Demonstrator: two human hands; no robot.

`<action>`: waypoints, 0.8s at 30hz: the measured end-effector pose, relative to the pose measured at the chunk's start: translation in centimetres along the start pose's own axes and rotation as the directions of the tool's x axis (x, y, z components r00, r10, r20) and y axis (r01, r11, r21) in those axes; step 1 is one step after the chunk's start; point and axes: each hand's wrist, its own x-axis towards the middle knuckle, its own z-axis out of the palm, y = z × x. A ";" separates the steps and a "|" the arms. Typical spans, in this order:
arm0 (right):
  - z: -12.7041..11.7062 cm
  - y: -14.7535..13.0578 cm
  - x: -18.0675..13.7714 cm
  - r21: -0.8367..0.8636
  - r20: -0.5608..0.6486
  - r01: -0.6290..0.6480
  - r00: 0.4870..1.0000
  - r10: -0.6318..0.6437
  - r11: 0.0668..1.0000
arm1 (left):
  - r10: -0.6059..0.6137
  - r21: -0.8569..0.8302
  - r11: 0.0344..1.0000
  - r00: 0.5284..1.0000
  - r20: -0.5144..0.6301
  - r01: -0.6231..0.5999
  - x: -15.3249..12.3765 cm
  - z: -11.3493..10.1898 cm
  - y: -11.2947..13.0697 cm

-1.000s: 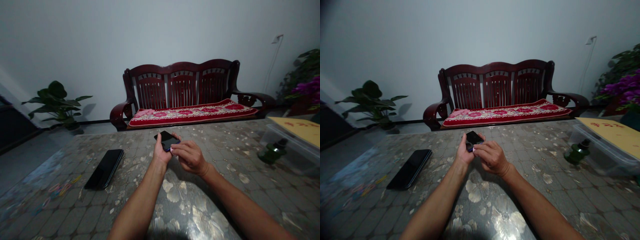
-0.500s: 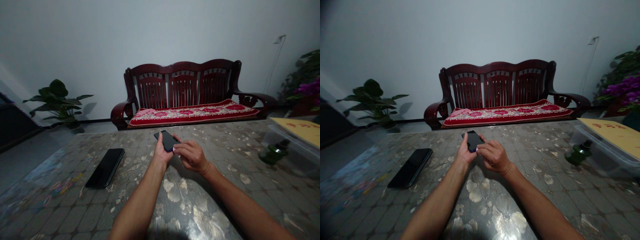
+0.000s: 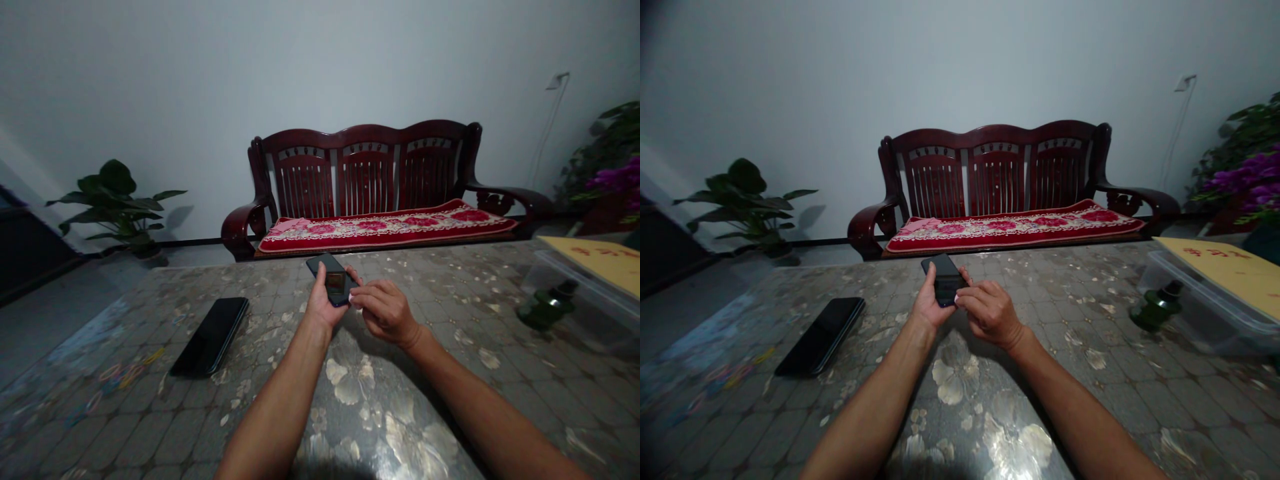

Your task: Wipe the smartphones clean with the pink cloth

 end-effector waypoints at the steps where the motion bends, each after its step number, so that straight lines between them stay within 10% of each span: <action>1: 0.0 0.1 -0.1 -0.007 0.000 -0.017 1.000 0.017 1.000 | 0.005 0.001 1.000 1.000 0.001 -0.005 0.0 0.0 0.0; 24: 0.6 -0.5 -0.3 0.008 0.054 0.025 0.998 -0.025 1.000 | 0.004 0.092 0.996 0.999 0.054 -0.009 -0.2 -0.1 -0.2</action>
